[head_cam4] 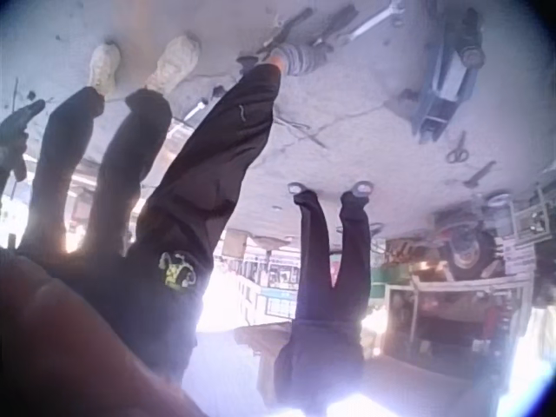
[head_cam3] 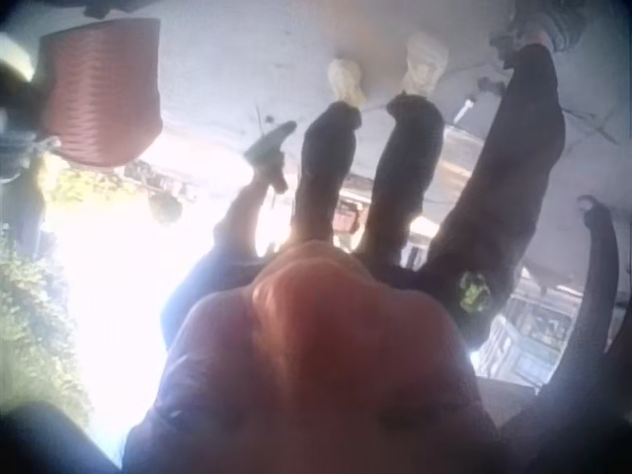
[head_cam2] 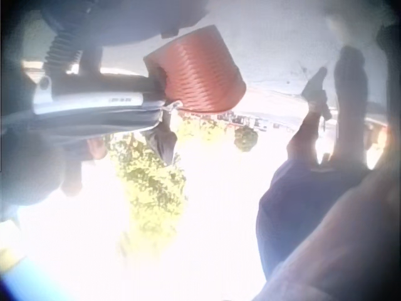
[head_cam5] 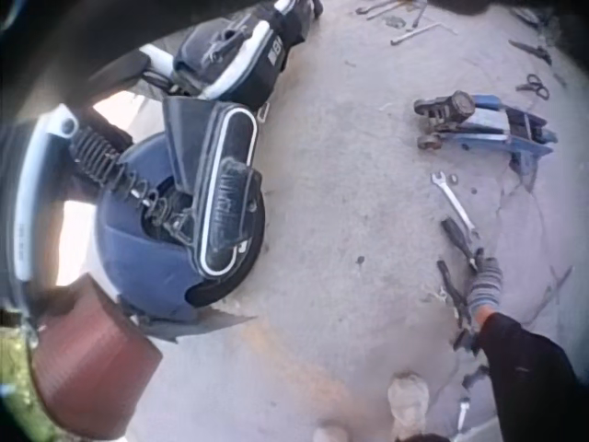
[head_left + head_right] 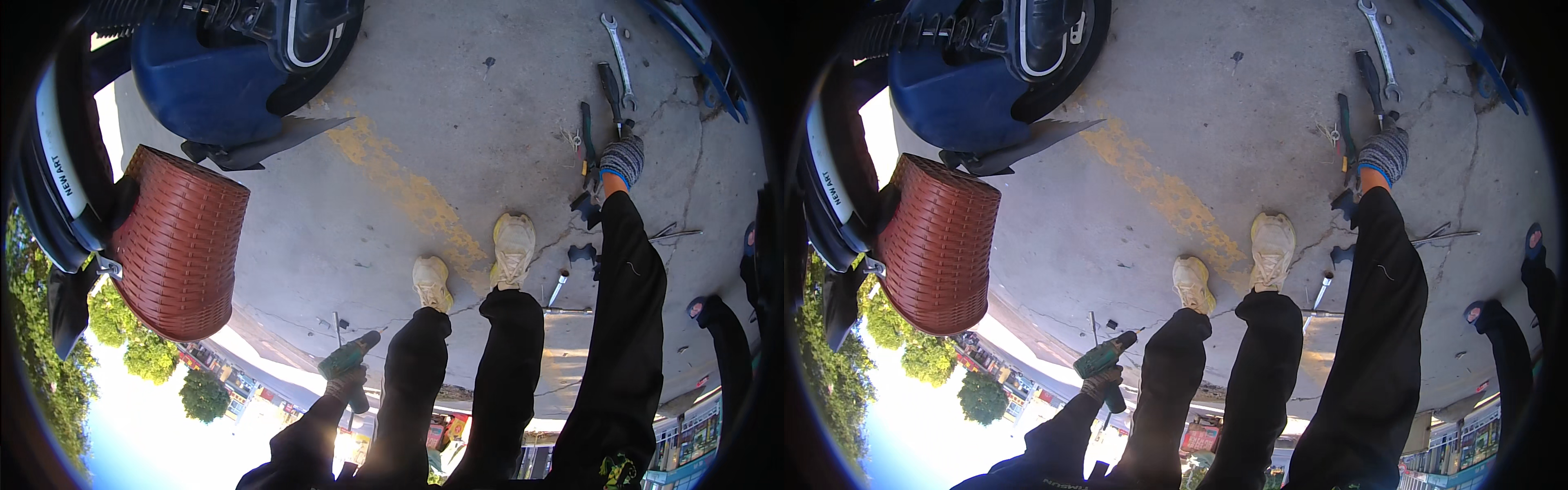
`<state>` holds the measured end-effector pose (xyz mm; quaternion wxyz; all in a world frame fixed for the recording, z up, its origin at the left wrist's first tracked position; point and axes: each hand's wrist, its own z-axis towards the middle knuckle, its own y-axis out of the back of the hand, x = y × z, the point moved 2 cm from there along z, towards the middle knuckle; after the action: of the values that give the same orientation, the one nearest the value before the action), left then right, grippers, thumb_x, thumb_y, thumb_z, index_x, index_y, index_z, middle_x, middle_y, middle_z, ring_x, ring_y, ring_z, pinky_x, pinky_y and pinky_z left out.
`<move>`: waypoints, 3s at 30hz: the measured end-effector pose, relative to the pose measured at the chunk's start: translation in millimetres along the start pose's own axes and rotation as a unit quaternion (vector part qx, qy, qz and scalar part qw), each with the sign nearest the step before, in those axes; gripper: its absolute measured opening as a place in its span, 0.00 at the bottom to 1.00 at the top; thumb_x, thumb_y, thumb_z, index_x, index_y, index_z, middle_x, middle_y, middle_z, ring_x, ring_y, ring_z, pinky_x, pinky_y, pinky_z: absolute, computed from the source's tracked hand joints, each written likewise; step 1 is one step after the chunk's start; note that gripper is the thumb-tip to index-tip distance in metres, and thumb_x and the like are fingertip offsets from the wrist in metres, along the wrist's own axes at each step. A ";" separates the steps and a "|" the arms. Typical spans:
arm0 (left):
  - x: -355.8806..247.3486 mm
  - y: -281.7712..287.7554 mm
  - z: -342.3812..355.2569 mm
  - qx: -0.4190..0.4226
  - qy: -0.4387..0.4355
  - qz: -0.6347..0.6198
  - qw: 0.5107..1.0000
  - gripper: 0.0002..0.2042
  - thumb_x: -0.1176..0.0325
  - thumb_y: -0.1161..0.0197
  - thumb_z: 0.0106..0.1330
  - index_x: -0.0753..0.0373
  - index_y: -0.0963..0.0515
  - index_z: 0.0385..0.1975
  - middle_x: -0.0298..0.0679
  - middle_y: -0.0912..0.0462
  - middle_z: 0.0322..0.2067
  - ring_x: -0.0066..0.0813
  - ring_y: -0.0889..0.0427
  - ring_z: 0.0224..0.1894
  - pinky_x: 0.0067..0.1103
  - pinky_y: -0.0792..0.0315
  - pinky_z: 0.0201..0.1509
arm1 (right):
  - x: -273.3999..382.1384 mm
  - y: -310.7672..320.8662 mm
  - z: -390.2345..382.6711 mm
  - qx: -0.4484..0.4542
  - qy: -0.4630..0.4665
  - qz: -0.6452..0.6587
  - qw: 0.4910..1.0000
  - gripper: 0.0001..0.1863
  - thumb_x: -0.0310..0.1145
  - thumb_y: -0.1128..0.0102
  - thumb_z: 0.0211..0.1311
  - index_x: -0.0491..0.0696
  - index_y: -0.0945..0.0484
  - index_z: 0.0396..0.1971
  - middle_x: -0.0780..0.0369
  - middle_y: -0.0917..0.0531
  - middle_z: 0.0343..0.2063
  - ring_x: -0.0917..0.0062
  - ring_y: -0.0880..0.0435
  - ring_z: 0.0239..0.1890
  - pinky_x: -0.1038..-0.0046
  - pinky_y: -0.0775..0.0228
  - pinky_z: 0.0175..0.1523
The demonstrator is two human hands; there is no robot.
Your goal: The person uses a cordless drill and a screwdriver to remove and install a plastic cover on the front of a scooter. They remove screws, detach the cover, reposition it, and then reattach it by driving screws back in.
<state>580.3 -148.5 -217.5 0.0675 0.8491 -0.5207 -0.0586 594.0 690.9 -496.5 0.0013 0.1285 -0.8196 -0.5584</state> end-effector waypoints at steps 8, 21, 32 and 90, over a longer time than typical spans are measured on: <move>-98.7 -17.0 -8.4 -0.061 0.072 -0.004 0.996 0.17 0.75 0.35 0.47 0.62 0.23 0.40 0.35 0.19 0.33 0.29 0.20 0.34 0.28 0.25 0.38 | 32.9 -7.9 -11.5 0.039 0.104 -0.047 0.993 0.20 0.37 0.61 0.73 0.48 0.26 0.57 0.49 0.22 0.53 0.57 0.21 0.54 0.61 0.28 0.56; -175.9 3.7 82.1 -0.041 0.018 -0.099 0.994 0.24 0.70 0.27 0.51 0.60 0.26 0.49 0.38 0.19 0.38 0.28 0.19 0.35 0.26 0.20 0.38 | -20.4 -51.0 13.2 0.066 0.135 -0.107 0.983 0.33 0.29 0.45 0.64 0.51 0.42 0.70 0.53 0.39 0.69 0.60 0.29 0.64 0.63 0.38 0.69; -381.7 -35.4 185.8 0.060 -0.108 -0.259 0.958 0.27 0.70 0.27 0.55 0.60 0.28 0.55 0.39 0.19 0.44 0.32 0.17 0.38 0.29 0.20 0.43 | -26.9 -61.9 -16.9 -0.049 0.158 0.103 0.981 0.27 0.28 0.47 0.66 0.51 0.36 0.66 0.52 0.30 0.63 0.61 0.26 0.61 0.65 0.34 0.67; 105.3 258.5 -168.9 -0.039 0.026 0.355 0.934 0.21 0.52 0.33 0.53 0.52 0.20 0.46 0.39 0.16 0.45 0.40 0.19 0.49 0.32 0.28 0.55 | -20.4 257.4 -450.8 0.272 0.057 0.187 0.942 0.23 0.51 0.48 0.66 0.44 0.17 0.40 0.48 0.16 0.30 0.54 0.16 0.37 0.56 0.27 0.41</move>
<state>430.0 -349.4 -8.9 0.1301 0.6066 -0.7837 -0.0293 625.5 371.2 -88.2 0.1171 -0.0004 -0.9479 -0.2962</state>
